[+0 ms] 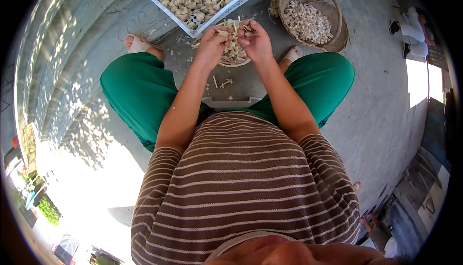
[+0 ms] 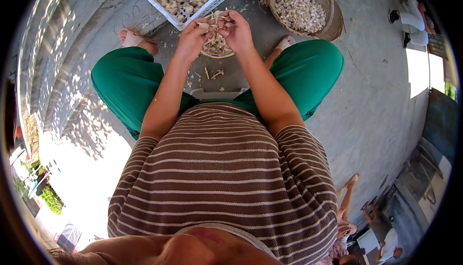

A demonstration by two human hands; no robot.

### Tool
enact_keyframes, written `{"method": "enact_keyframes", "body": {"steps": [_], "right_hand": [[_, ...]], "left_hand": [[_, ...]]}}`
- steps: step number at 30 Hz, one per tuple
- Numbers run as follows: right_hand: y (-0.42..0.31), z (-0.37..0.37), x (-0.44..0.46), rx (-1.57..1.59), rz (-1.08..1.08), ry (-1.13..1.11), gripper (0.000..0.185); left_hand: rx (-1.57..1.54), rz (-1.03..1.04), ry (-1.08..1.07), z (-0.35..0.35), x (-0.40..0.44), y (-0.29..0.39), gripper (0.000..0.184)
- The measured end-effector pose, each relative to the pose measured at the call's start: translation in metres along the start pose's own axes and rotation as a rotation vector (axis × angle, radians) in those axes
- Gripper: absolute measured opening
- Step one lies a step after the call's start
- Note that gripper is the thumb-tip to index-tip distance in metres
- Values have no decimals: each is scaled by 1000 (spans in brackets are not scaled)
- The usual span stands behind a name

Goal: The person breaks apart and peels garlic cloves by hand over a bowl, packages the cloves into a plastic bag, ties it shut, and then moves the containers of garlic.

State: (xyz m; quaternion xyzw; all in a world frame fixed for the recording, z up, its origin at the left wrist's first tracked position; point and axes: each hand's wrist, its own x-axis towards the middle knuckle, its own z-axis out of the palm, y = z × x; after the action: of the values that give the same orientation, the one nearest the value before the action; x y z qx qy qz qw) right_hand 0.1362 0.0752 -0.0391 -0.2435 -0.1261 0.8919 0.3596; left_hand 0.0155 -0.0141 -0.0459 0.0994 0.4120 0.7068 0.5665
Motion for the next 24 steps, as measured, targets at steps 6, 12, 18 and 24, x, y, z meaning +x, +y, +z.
{"method": "enact_keyframes", "body": {"steps": [6, 12, 18, 24], "right_hand": [[7, -11, 4, -429, -112, -125, 11], [6, -8, 4, -850, -158, -225, 12], [22, -13, 4, -924, -331, -215, 16], [20, -3, -6, -932, -221, -327, 28]], "left_hand": [[264, 60, 21, 10, -2, -2, 21], [390, 212, 50, 2, 2, -6, 19], [264, 50, 151, 3, -3, -3, 15], [640, 85, 186, -1, 0, -8, 28]]}}
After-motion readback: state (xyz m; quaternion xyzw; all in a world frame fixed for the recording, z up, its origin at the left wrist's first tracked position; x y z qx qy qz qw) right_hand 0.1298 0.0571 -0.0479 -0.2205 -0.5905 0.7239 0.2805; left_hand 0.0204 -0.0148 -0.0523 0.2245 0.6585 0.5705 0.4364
